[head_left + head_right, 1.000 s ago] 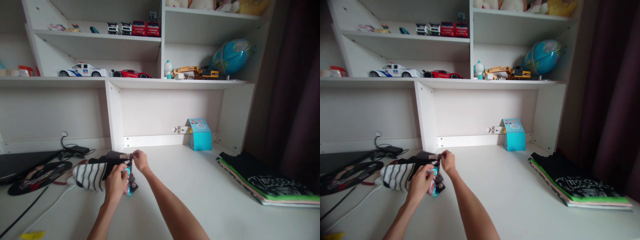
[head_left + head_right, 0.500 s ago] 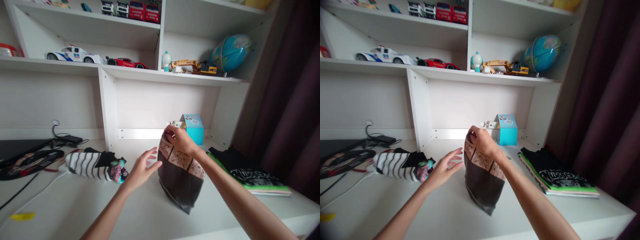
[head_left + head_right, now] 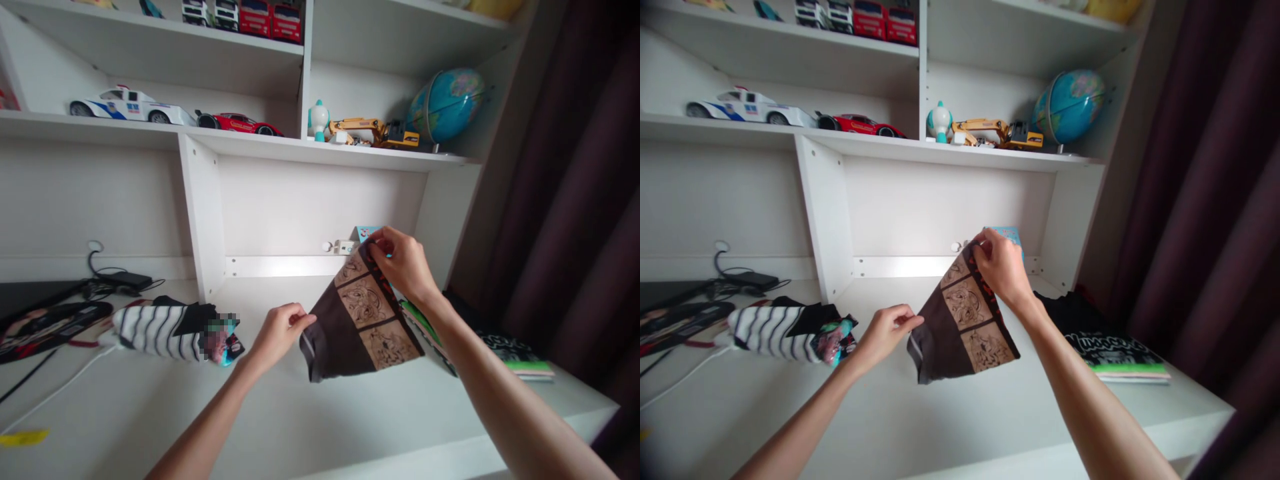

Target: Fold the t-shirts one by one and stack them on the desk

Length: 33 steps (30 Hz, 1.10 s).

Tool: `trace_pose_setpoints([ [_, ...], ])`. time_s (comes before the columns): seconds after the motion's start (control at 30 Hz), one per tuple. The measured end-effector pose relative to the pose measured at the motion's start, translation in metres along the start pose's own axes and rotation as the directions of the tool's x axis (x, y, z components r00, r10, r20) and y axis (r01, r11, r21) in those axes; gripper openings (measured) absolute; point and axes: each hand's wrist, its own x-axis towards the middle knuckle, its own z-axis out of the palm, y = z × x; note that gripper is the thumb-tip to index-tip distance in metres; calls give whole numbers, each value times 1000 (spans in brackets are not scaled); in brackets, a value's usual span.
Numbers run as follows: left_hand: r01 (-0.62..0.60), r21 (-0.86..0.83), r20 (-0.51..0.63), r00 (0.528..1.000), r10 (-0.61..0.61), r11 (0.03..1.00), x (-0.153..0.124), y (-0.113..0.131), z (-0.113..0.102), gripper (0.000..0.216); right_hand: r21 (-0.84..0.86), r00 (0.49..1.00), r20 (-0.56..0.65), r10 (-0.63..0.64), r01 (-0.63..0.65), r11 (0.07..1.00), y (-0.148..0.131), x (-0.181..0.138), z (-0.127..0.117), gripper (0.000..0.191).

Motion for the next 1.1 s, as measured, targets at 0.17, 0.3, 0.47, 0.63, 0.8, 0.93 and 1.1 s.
trace_pose_setpoints([
  [0.17, -2, -86, 145, 989, 14, 996, 13, 19, -20, 40, -230, 969, 223, 108, -55, 972, 43, -3, 10, 21],
  [0.3, 180, -258, 184, 974, -135, 949, 19, 13, 1, 44, -47, 875, 482, 49, -31, 998, 27, -52, 24, 14],
  [0.47, 369, -610, 244, 929, -277, 701, 17, 10, 31, 44, 159, 840, 542, 19, -125, 979, -11, -139, 47, 42],
  [0.63, 304, -726, 271, 951, -150, 617, 8, 25, 43, 38, 359, 929, 331, 168, -288, 888, -9, -157, 59, 18],
  [0.8, 145, -549, 267, 964, 9, 823, -5, 16, 50, 37, 644, 918, 284, 277, -397, 655, 5, -135, 42, 23],
  [0.93, 135, -340, 308, 951, -25, 931, -12, 17, 23, 31, 631, 921, 319, 223, -382, 676, 10, -123, 0, 25],
  [1.1, 60, -176, 274, 962, -9, 983, 1, 52, -63, 23, 530, 937, 302, 173, -316, 787, 27, -89, -63, 20],
])
